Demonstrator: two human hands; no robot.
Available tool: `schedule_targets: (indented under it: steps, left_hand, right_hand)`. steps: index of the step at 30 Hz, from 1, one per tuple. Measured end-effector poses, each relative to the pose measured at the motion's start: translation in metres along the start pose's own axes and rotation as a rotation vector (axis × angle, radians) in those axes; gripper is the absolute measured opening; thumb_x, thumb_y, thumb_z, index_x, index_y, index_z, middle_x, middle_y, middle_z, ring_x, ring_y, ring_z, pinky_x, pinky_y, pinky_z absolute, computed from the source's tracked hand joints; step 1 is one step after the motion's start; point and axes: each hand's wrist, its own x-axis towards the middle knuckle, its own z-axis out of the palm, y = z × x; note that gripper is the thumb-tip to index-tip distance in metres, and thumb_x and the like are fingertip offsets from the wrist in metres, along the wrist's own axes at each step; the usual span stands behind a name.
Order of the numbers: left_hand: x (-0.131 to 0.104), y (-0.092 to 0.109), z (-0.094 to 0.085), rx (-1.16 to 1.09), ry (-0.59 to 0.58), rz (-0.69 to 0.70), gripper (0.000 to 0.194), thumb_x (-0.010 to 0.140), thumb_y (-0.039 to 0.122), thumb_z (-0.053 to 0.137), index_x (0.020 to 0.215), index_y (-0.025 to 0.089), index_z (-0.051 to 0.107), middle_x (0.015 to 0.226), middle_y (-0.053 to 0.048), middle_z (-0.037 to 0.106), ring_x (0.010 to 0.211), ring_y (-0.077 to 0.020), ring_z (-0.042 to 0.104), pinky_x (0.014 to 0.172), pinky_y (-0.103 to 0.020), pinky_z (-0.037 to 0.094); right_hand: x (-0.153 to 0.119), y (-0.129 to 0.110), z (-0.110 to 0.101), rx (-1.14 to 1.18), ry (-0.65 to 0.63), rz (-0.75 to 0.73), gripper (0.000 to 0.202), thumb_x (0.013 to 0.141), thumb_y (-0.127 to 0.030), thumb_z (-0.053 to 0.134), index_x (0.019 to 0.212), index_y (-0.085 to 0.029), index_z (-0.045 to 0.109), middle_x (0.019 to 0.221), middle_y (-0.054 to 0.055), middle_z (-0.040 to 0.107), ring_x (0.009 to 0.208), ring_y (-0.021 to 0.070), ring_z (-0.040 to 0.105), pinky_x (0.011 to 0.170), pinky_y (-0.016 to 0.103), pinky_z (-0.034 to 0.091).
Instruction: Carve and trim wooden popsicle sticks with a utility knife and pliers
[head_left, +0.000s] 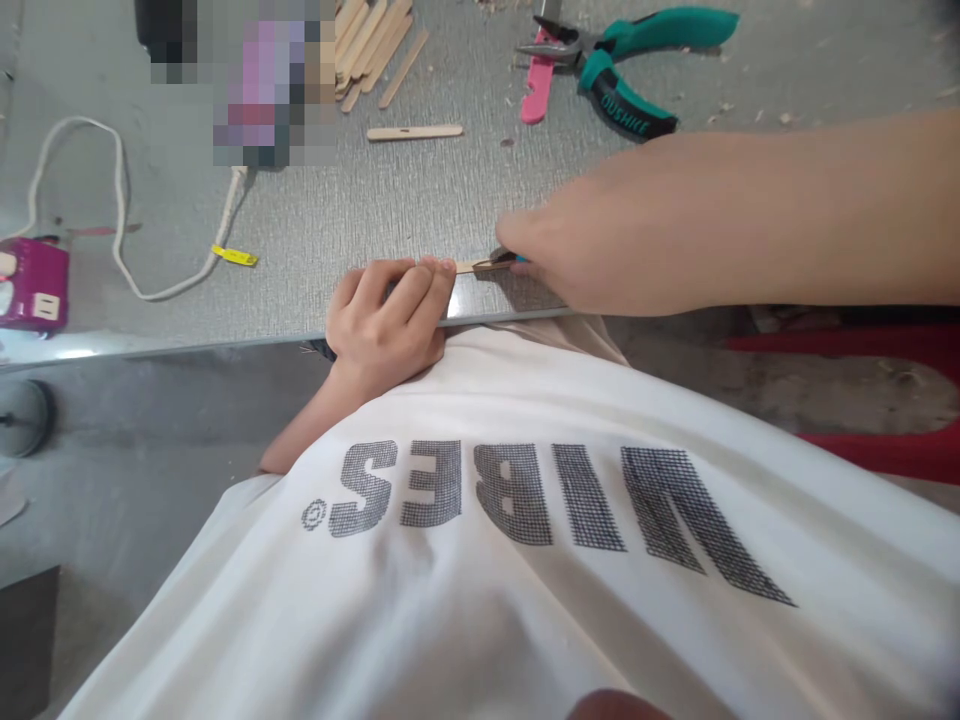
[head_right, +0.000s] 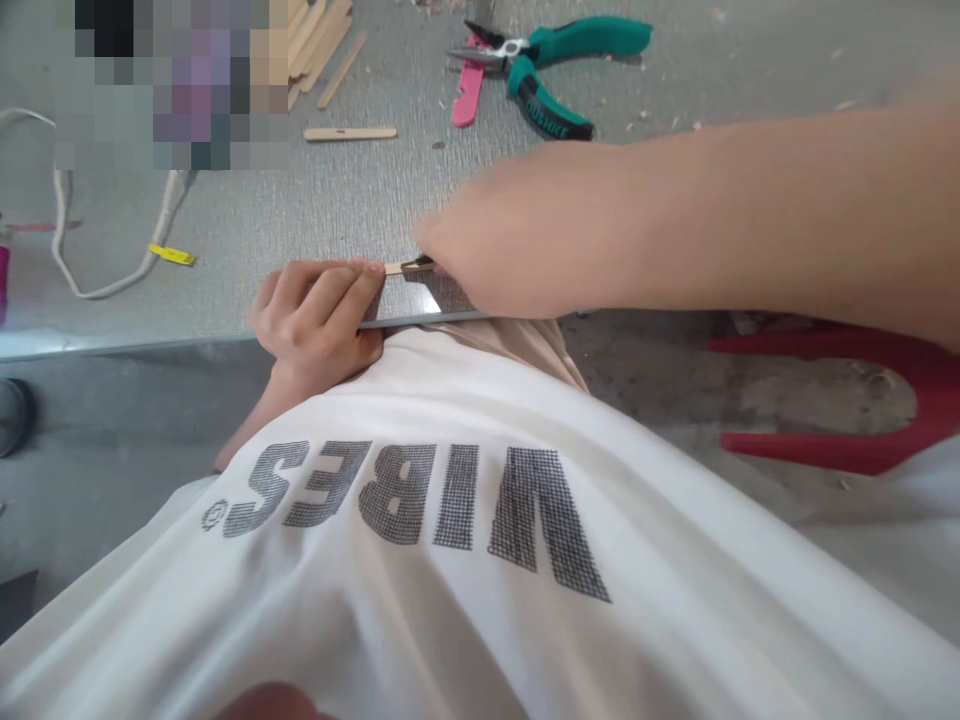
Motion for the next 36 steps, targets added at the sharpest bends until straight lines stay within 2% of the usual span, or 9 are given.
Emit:
schedule_targets:
  steps: [5, 9, 13, 17, 24, 29, 32, 34, 36]
  left_hand:
    - [0.001, 0.002, -0.001, 0.043, 0.017, 0.017, 0.031, 0.114, 0.031, 0.058, 0.132, 0.030, 0.083, 0.106, -0.011, 0.087, 0.107, -0.0324, 0.081, 0.091, -0.050, 0.058]
    - [0.002, 0.003, -0.002, 0.067, 0.065, 0.052, 0.029, 0.113, 0.029, 0.059, 0.131, 0.030, 0.083, 0.105, -0.010, 0.088, 0.104, -0.0314, 0.081, 0.089, -0.050, 0.057]
    - [0.003, 0.002, -0.002, 0.041, 0.019, 0.019, 0.029, 0.114, 0.030, 0.059, 0.131, 0.030, 0.083, 0.108, -0.011, 0.088, 0.105, -0.0324, 0.080, 0.091, -0.052, 0.056]
    - [0.002, 0.001, -0.002, 0.035, -0.012, 0.000, 0.028, 0.114, 0.033, 0.061, 0.130, 0.030, 0.083, 0.108, -0.012, 0.088, 0.105, -0.0336, 0.080, 0.090, -0.053, 0.056]
    - [0.001, 0.001, -0.002, 0.043, 0.000, 0.019, 0.032, 0.115, 0.036, 0.059, 0.137, 0.031, 0.082, 0.107, -0.012, 0.087, 0.105, -0.0332, 0.080, 0.089, -0.052, 0.056]
    - [0.006, 0.005, -0.006, 0.126, 0.081, 0.066, 0.027, 0.114, 0.031, 0.059, 0.125, 0.029, 0.084, 0.103, -0.010, 0.088, 0.099, -0.0305, 0.080, 0.085, -0.050, 0.055]
    - [0.007, 0.006, -0.007, 0.151, 0.105, 0.100, 0.027, 0.112, 0.028, 0.061, 0.127, 0.030, 0.083, 0.103, -0.009, 0.088, 0.096, -0.0294, 0.079, 0.084, -0.048, 0.055]
    - [0.006, 0.006, -0.006, 0.160, 0.090, 0.086, 0.028, 0.111, 0.030, 0.063, 0.131, 0.030, 0.082, 0.108, -0.010, 0.088, 0.100, -0.0305, 0.079, 0.085, -0.049, 0.055]
    - [0.004, 0.006, -0.005, 0.149, 0.075, 0.052, 0.030, 0.110, 0.036, 0.066, 0.136, 0.031, 0.080, 0.121, -0.013, 0.087, 0.112, -0.0338, 0.079, 0.091, -0.050, 0.057]
  right_hand:
    - [0.004, -0.001, -0.007, -0.095, -0.073, -0.025, 0.011, 0.114, -0.023, 0.061, 0.107, -0.019, 0.068, 0.072, 0.004, 0.060, 0.057, 0.0218, 0.053, 0.058, 0.035, 0.034]
    - [0.010, 0.004, -0.006, -0.001, -0.049, -0.030, 0.019, 0.120, -0.031, 0.058, 0.107, -0.020, 0.068, 0.073, 0.002, 0.061, 0.058, 0.0213, 0.053, 0.061, 0.035, 0.033]
    - [0.014, 0.007, -0.005, -0.022, -0.037, -0.128, 0.011, 0.117, -0.021, 0.061, 0.107, -0.019, 0.067, 0.082, 0.004, 0.064, 0.061, 0.0218, 0.051, 0.061, 0.037, 0.029]
    - [0.013, 0.007, -0.005, 0.003, -0.020, -0.125, 0.012, 0.117, -0.020, 0.059, 0.108, -0.020, 0.067, 0.087, 0.004, 0.066, 0.064, 0.0225, 0.054, 0.061, 0.037, 0.030]
    - [0.012, 0.007, -0.008, 0.035, -0.064, -0.065, 0.012, 0.115, -0.019, 0.062, 0.103, -0.021, 0.065, 0.075, 0.000, 0.062, 0.053, 0.0190, 0.047, 0.058, 0.036, 0.031]
    - [0.015, 0.011, -0.008, 0.043, -0.033, -0.076, 0.015, 0.114, -0.019, 0.065, 0.099, -0.022, 0.066, 0.070, -0.002, 0.060, 0.050, 0.0181, 0.047, 0.054, 0.035, 0.032]
    - [0.014, 0.012, -0.005, 0.082, -0.030, -0.062, 0.018, 0.115, -0.022, 0.063, 0.097, -0.023, 0.065, 0.067, -0.002, 0.059, 0.049, 0.0190, 0.049, 0.053, 0.035, 0.034]
    - [0.012, 0.010, -0.005, 0.074, -0.033, -0.058, 0.019, 0.117, -0.025, 0.061, 0.098, -0.023, 0.064, 0.068, -0.002, 0.060, 0.050, 0.0188, 0.050, 0.054, 0.035, 0.033]
    - [0.009, 0.006, -0.008, 0.033, -0.038, -0.065, 0.018, 0.115, -0.023, 0.062, 0.098, -0.023, 0.063, 0.069, -0.002, 0.060, 0.050, 0.0174, 0.047, 0.056, 0.034, 0.033]
